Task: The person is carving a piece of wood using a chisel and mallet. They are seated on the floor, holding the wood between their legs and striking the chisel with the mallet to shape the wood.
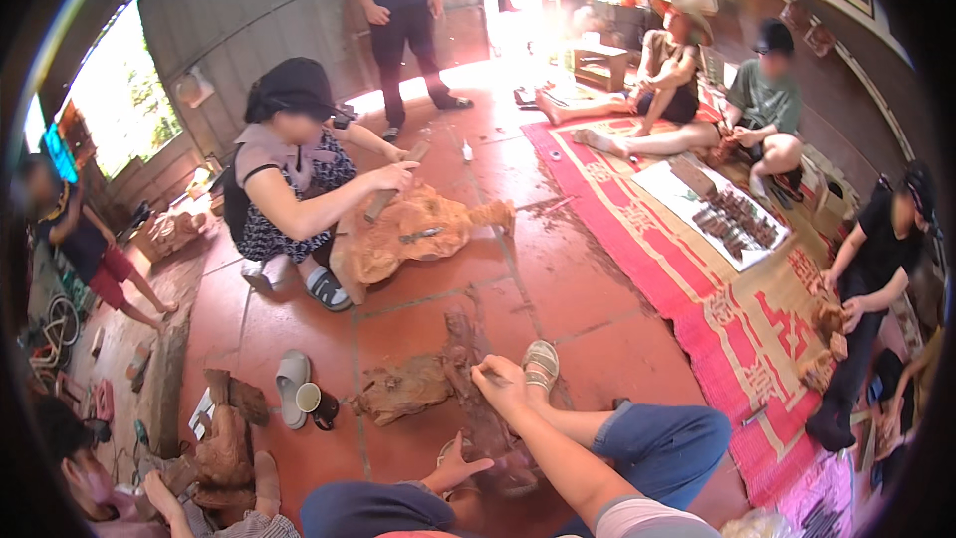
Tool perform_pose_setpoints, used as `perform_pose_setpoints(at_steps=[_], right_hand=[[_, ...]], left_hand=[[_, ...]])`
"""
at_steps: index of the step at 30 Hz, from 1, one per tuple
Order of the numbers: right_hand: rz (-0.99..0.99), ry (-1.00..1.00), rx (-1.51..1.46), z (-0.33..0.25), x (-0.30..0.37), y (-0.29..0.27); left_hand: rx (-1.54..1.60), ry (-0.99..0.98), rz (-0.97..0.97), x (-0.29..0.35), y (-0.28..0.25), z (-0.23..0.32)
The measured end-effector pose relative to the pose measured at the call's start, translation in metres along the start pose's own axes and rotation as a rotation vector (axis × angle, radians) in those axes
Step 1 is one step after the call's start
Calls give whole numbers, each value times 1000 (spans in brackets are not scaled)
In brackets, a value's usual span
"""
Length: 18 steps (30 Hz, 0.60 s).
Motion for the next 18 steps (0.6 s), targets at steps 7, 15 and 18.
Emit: perform_pose_setpoints(at_steps=[7, 15, 18], right_hand=[[-168, -184, 315, -23, 17, -5], [-191, -395, 386, -13, -21, -8], [-249, -432, 437, -9, -13, -4]], left_hand=[[-33, -4, 1, 11, -9, 29], [-62, -18, 8, 11, -4, 58], [-25, -17, 14, 9, -6, 53]])
Point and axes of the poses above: each hand's wrist, its own x-axis away from the middle knuckle, its own y-axis out of the palm, z = x × y, the point moved 3 cm from there along -x, towards the middle knuckle, and after that the axes turned 15 degrees about y, right-handed, at the moved point
